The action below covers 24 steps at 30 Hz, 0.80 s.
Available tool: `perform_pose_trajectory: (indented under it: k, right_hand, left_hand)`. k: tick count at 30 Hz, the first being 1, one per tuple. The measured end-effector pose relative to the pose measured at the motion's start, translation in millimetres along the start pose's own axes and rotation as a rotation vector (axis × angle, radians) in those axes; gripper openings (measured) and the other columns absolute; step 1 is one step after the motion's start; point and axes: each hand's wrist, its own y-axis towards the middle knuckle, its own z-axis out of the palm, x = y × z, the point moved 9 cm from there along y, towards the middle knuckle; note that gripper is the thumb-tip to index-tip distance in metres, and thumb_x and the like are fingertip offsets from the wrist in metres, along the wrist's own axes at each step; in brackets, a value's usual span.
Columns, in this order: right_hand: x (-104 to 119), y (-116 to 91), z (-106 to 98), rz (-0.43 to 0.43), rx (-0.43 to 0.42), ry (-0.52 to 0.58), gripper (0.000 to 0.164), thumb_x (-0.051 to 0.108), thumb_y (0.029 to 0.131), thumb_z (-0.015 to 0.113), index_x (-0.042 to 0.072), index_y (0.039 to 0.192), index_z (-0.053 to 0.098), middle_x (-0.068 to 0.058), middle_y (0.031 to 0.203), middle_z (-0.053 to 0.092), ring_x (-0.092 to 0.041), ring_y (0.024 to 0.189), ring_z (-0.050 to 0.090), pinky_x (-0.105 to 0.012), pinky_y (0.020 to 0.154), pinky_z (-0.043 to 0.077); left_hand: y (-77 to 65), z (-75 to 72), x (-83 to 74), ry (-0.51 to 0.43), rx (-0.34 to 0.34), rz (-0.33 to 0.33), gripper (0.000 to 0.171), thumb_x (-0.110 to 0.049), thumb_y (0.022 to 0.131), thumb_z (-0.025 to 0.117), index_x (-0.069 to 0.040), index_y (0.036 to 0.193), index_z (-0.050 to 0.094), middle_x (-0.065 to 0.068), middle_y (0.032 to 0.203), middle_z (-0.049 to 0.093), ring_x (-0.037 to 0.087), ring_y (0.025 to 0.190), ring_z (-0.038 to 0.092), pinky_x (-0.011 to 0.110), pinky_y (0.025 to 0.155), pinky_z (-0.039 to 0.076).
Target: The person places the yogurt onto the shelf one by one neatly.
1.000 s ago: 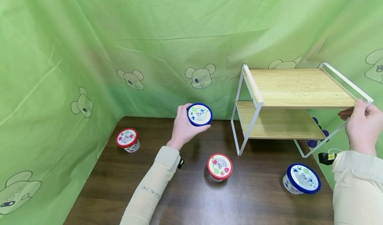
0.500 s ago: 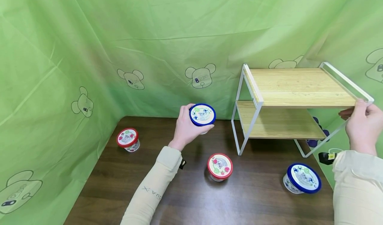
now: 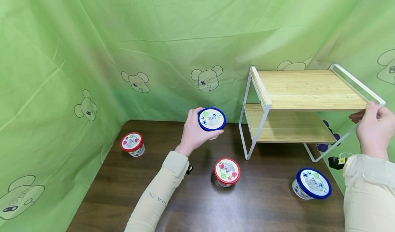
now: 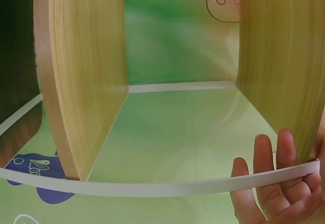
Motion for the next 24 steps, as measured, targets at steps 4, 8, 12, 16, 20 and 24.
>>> perform_pose_trajectory:
  k: [4, 8, 12, 16, 20, 24]
  right_hand:
    - [0, 0, -1, -0.016, -0.014, -0.031, 0.026, 0.033, 0.110, 0.043, 0.021, 0.098, 0.063, 0.014, 0.060, 0.064, 0.004, 0.057, 0.062, -0.009, 0.057, 0.047]
    - [0, 0, -1, -0.021, -0.021, -0.035, 0.028, 0.033, 0.110, 0.043, 0.020, 0.095, 0.063, 0.014, 0.060, 0.064, 0.003, 0.056, 0.061, -0.009, 0.056, 0.046]
    - [-1, 0, -1, -0.009, -0.017, -0.012, 0.027, 0.032, 0.109, 0.043, 0.021, 0.096, 0.063, 0.014, 0.060, 0.065, 0.003, 0.056, 0.062, -0.009, 0.056, 0.047]
    - [-3, 0, 0, 0.013, 0.005, 0.064, 0.024, 0.031, 0.109, 0.045, 0.021, 0.099, 0.064, 0.011, 0.061, 0.066, 0.002, 0.057, 0.063, -0.009, 0.058, 0.048]
    - [-2, 1, 1, 0.019, 0.024, 0.080, 0.022, 0.032, 0.109, 0.046, 0.021, 0.102, 0.064, 0.010, 0.062, 0.066, 0.002, 0.057, 0.063, -0.009, 0.057, 0.048]
    - [-2, 1, 1, 0.019, 0.028, 0.051, 0.022, 0.032, 0.110, 0.044, 0.020, 0.104, 0.062, 0.012, 0.062, 0.066, 0.003, 0.058, 0.064, -0.008, 0.059, 0.048]
  left_hand:
    - [-0.8, 2.2, -4.9, -0.001, 0.001, 0.015, 0.102, -0.067, 0.062, 0.089, -0.017, 0.141, 0.046, -0.002, 0.124, 0.049, 0.017, 0.110, 0.056, 0.039, 0.087, 0.053]
    - [-1.5, 4.3, -11.2, 0.005, 0.001, 0.043, 0.102, -0.065, 0.062, 0.090, -0.017, 0.140, 0.046, -0.003, 0.123, 0.049, 0.015, 0.109, 0.057, 0.038, 0.088, 0.053]
    - [-2.1, 6.2, -17.3, 0.003, 0.007, 0.065, 0.101, -0.065, 0.062, 0.090, -0.018, 0.140, 0.046, -0.003, 0.123, 0.048, 0.015, 0.109, 0.057, 0.037, 0.088, 0.053]
    - [-2.6, 7.8, -21.3, -0.001, 0.013, 0.077, 0.101, -0.065, 0.062, 0.090, -0.018, 0.139, 0.046, -0.003, 0.123, 0.048, 0.015, 0.108, 0.057, 0.037, 0.087, 0.053]
    - [-2.7, 9.1, -23.5, -0.004, 0.012, 0.084, 0.101, -0.064, 0.062, 0.090, -0.017, 0.139, 0.046, -0.003, 0.123, 0.048, 0.014, 0.107, 0.057, 0.036, 0.087, 0.054]
    - [-3.2, 11.0, -26.0, -0.007, 0.018, 0.090, 0.101, -0.064, 0.062, 0.091, -0.018, 0.140, 0.046, -0.003, 0.123, 0.048, 0.013, 0.108, 0.056, 0.035, 0.087, 0.053]
